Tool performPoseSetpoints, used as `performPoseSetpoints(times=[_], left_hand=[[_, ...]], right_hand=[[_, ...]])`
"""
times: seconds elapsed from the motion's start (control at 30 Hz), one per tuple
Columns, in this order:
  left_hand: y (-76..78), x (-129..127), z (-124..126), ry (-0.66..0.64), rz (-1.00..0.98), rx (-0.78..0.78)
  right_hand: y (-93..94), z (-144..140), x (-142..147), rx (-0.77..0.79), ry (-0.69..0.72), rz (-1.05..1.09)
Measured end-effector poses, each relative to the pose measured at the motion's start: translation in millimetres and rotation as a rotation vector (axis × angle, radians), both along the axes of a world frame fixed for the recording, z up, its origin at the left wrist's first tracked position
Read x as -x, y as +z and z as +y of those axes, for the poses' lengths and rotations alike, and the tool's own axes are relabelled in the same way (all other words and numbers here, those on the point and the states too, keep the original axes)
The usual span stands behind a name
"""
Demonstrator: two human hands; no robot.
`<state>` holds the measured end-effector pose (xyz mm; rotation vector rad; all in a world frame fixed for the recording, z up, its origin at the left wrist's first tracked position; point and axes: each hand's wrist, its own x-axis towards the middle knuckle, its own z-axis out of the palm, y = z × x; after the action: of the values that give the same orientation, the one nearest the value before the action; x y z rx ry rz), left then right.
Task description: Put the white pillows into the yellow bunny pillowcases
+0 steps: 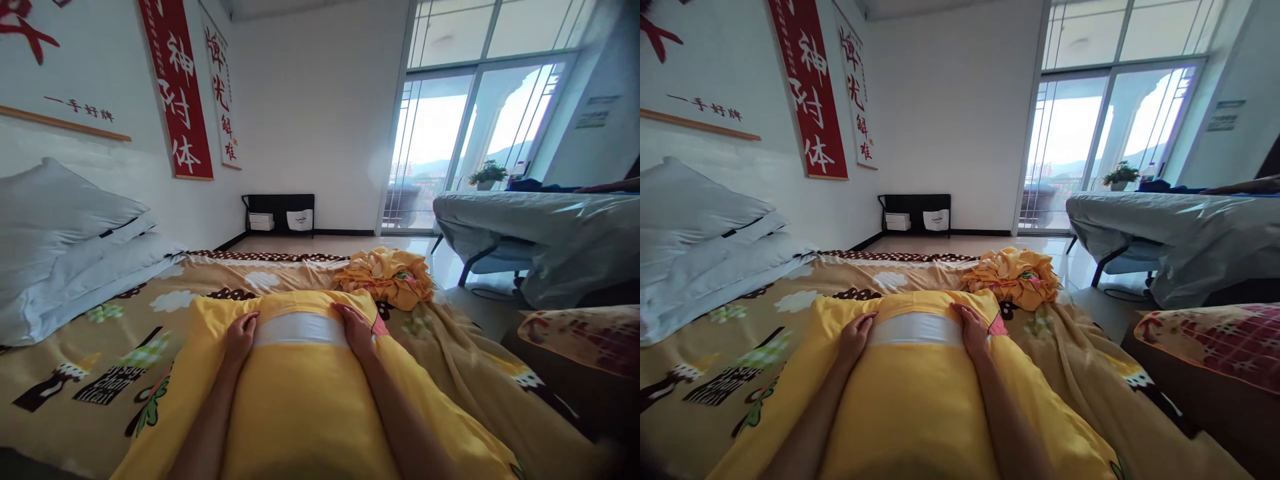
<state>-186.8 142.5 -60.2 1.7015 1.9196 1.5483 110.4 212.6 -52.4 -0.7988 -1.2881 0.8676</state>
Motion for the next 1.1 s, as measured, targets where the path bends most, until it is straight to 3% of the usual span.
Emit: performPoseSetpoints(times=[0.13, 0.2, 0.3, 0.37, 0.47, 0.7, 0.83, 1.0, 1.1], left_hand=[[0.5, -7.1, -5.0, 0.003, 0.042, -0.030], [0.9, -7.7, -7.3, 0.003, 0.058, -0.031], [1.8, -4.6, -8.7, -0.010, 0.077, -0.013], [2.2, -2.1, -8.2, -0.015, 0.087, 0.010], [2.7, -2.5, -7.3, -0.019, 0.101, 0.047], [7.4, -16.5, -11.2, 0.010, 0.232, 0.165], [7.8, -22.7, -16.3, 0.097, 0.460, 0.165], [16.7, -29.1, -31.4, 0.213, 0.501, 0.086], [27.7, -17.0, -39.3, 0.359, 0.525, 0.071]], right_hand=[[39.4, -30.5, 22.4, -0.109, -0.064, -0.160], [55.1, -49.9, 38.9, -0.206, -0.041, -0.355], [58.1, -71.1, 62.9, -0.278, 0.140, -0.848], [49.4, -73.5, 72.9, -0.240, 0.268, -1.025], [37.7, -62.3, 74.7, -0.181, 0.373, -1.049], [34.2, -49.0, 53.8, -0.096, 0.577, -0.969], [19.4, -57.6, 46.6, -0.040, 0.642, -0.813], [10.7, -65.6, 45.4, -0.033, 0.648, -0.706], [11.3, -71.0, 45.1, -0.038, 0.615, -0.705]])
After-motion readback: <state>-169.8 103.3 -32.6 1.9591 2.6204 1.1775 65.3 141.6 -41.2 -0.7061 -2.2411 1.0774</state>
